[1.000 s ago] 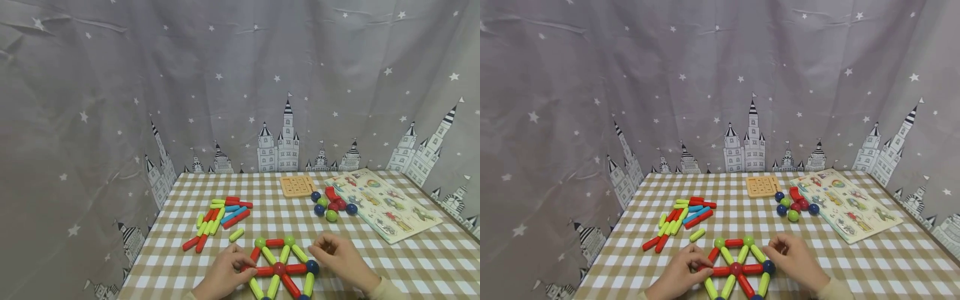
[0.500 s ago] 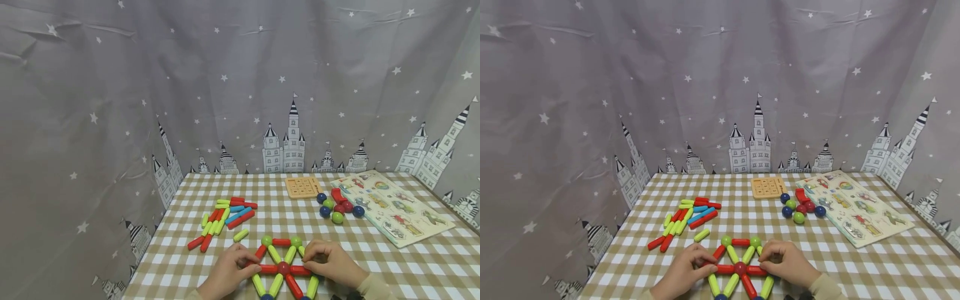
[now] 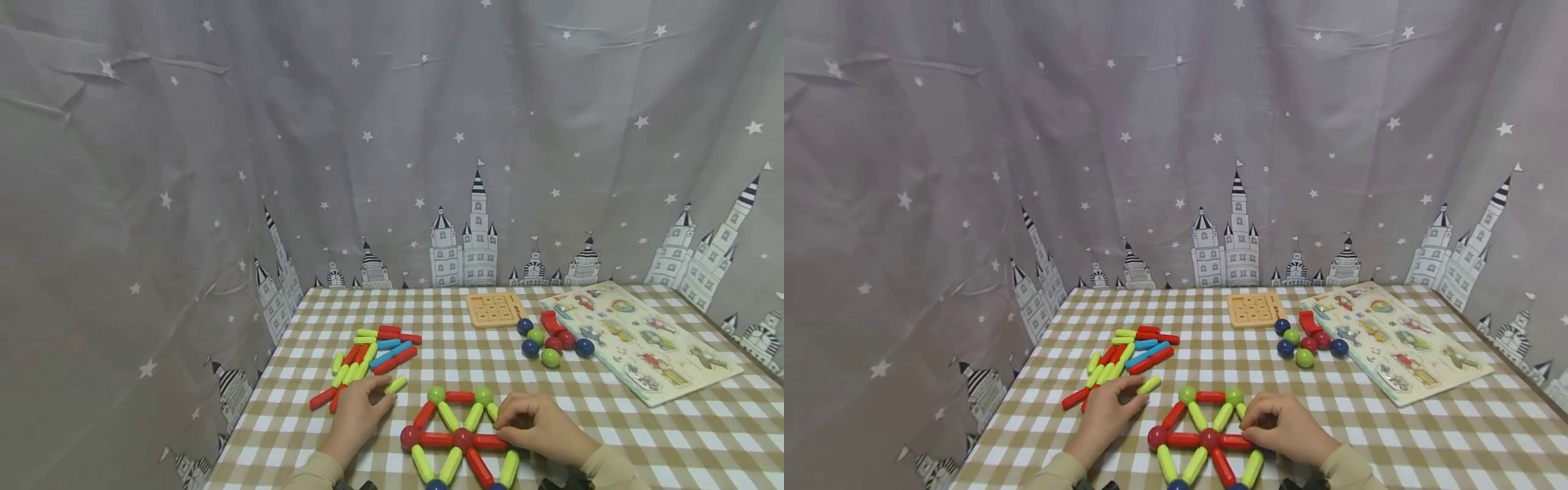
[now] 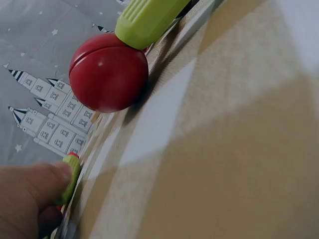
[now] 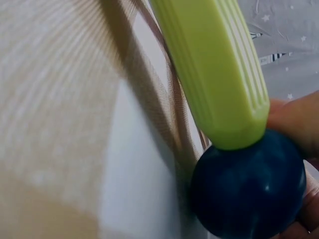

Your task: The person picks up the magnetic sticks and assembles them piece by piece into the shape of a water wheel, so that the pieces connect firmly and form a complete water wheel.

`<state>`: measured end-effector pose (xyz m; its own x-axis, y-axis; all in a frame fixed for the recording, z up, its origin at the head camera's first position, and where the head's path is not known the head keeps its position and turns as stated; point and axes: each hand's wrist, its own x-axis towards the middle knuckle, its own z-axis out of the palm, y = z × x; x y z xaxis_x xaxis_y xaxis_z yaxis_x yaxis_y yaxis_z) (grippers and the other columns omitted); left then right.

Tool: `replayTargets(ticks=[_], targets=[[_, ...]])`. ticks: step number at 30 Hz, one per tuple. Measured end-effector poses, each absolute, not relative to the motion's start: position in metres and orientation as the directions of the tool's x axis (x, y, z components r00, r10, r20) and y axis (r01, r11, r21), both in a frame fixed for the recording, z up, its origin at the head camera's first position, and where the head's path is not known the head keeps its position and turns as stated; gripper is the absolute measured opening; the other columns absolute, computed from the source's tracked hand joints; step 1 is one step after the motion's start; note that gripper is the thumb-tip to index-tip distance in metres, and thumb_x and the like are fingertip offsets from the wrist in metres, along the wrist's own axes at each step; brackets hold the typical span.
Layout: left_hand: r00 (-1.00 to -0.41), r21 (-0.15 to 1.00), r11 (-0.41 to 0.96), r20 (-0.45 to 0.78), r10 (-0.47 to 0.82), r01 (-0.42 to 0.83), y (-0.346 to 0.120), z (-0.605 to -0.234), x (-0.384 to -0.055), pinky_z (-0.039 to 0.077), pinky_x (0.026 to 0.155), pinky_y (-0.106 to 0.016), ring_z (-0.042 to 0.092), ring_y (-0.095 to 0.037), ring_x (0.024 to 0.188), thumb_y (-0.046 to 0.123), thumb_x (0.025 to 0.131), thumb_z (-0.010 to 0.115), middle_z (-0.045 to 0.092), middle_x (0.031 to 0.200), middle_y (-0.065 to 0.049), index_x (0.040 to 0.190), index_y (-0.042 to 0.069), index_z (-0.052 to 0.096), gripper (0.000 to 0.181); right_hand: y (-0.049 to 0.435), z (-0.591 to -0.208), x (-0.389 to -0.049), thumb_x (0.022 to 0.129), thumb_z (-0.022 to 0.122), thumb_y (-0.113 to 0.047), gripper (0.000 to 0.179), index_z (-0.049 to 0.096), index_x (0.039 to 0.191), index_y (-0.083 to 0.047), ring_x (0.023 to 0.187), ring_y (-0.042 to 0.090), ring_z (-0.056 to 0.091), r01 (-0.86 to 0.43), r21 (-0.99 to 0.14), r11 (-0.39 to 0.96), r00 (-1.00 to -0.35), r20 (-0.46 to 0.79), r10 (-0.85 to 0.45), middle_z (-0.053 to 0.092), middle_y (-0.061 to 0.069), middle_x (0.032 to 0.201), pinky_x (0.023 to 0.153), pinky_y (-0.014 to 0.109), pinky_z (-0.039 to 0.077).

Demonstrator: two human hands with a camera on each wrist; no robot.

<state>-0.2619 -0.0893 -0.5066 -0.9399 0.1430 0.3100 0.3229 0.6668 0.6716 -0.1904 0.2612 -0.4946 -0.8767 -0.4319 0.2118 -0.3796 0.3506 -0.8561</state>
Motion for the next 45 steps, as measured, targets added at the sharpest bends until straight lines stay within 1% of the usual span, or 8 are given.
replayTargets(ticks=[7,11,14,19,23,31,37,45], targets=[[-0.926,0.717,0.605,0.363,0.1,0.346,-0.084,-0.508,-0.261,0.059,0.081,-0.031,0.072,-0.013,0.094,0.013,0.086,0.083,0.078,0.101,0.005,0.106,0.015,0.08,0.021,0.262,-0.499,-0.189,0.091,0.078,-0.017,0.008,0.079,0.098,-0.013,0.09,0.006,0.065,-0.371,-0.861,0.349,-0.881,0.207,-0.425,0.074,0.0,0.099,0.076,0.023,0.054],[-0.861,0.72,0.488,0.485,0.155,0.493,-0.079,-0.502,-0.244,0.058,0.074,-0.023,0.069,-0.006,0.088,0.012,0.086,0.083,0.076,0.1,0.011,0.106,0.021,0.08,0.022,0.261,-0.499,-0.189,0.092,0.078,-0.021,0.008,0.079,0.097,-0.015,0.092,0.006,0.065,-0.37,-0.85,0.376,-0.884,0.198,-0.424,0.073,0.0,0.099,0.079,0.023,0.053],[-0.691,0.589,0.361,0.618,0.374,0.722,-0.073,-0.494,-0.221,0.058,0.076,-0.023,0.068,-0.004,0.09,0.01,0.087,0.083,0.075,0.105,0.014,0.109,0.024,0.078,0.026,0.262,-0.496,-0.191,0.092,0.078,-0.023,0.008,0.079,0.097,-0.016,0.092,0.007,0.064,-0.363,-0.839,0.406,-0.889,0.181,-0.421,0.073,-0.002,0.099,0.081,0.023,0.052],[-0.277,0.364,0.015,0.681,0.678,0.931,-0.063,-0.486,-0.195,0.054,0.081,-0.014,0.066,-0.002,0.097,0.008,0.09,0.078,0.074,0.109,0.009,0.112,0.018,0.077,0.024,0.26,-0.493,-0.195,0.092,0.077,-0.023,0.008,0.079,0.096,-0.016,0.092,0.007,0.064,-0.365,-0.833,0.416,-0.885,0.172,-0.432,0.073,-0.004,0.097,0.082,0.022,0.051],[-0.116,0.264,-0.1,0.689,0.716,0.959,-0.057,-0.489,-0.192,0.05,0.089,-0.012,0.064,-0.002,0.102,0.008,0.093,0.075,0.072,0.108,0.007,0.112,0.015,0.076,0.02,0.258,-0.491,-0.199,0.092,0.078,-0.021,0.008,0.079,0.095,-0.014,0.091,0.007,0.065,-0.403,-0.83,0.385,-0.867,0.211,-0.452,0.074,0.0,0.096,0.083,0.023,0.052],[-0.058,0.268,-0.128,0.589,0.806,0.955,-0.048,-0.502,-0.193,0.047,0.091,-0.014,0.062,-0.002,0.106,0.013,0.098,0.07,0.07,0.115,0.005,0.119,0.016,0.073,0.021,0.26,-0.492,-0.195,0.093,0.077,-0.022,0.01,0.079,0.095,-0.013,0.091,0.007,0.064,-0.369,-0.844,0.389,-0.878,0.18,-0.443,0.072,-0.004,0.097,0.083,0.022,0.051],[-0.127,0.341,-0.063,0.508,0.852,0.938,-0.049,-0.501,-0.19,0.045,0.096,-0.014,0.06,0.001,0.11,0.018,0.102,0.065,0.068,0.117,0.008,0.12,0.019,0.072,0.019,0.26,-0.491,-0.194,0.092,0.077,-0.021,0.011,0.079,0.095,-0.011,0.092,0.007,0.065,-0.356,-0.846,0.397,-0.885,0.169,-0.434,0.072,-0.004,0.096,0.083,0.022,0.051],[-0.159,0.371,-0.017,0.439,0.884,0.928,-0.048,-0.502,-0.19,0.041,0.095,-0.014,0.059,0.002,0.11,0.019,0.103,0.064,0.068,0.113,0.008,0.113,0.02,0.071,0.013,0.261,-0.493,-0.195,0.093,0.077,-0.022,0.01,0.079,0.095,-0.012,0.092,0.008,0.065,-0.339,-0.856,0.391,-0.888,0.154,-0.432,0.073,-0.003,0.097,0.083,0.022,0.052]])
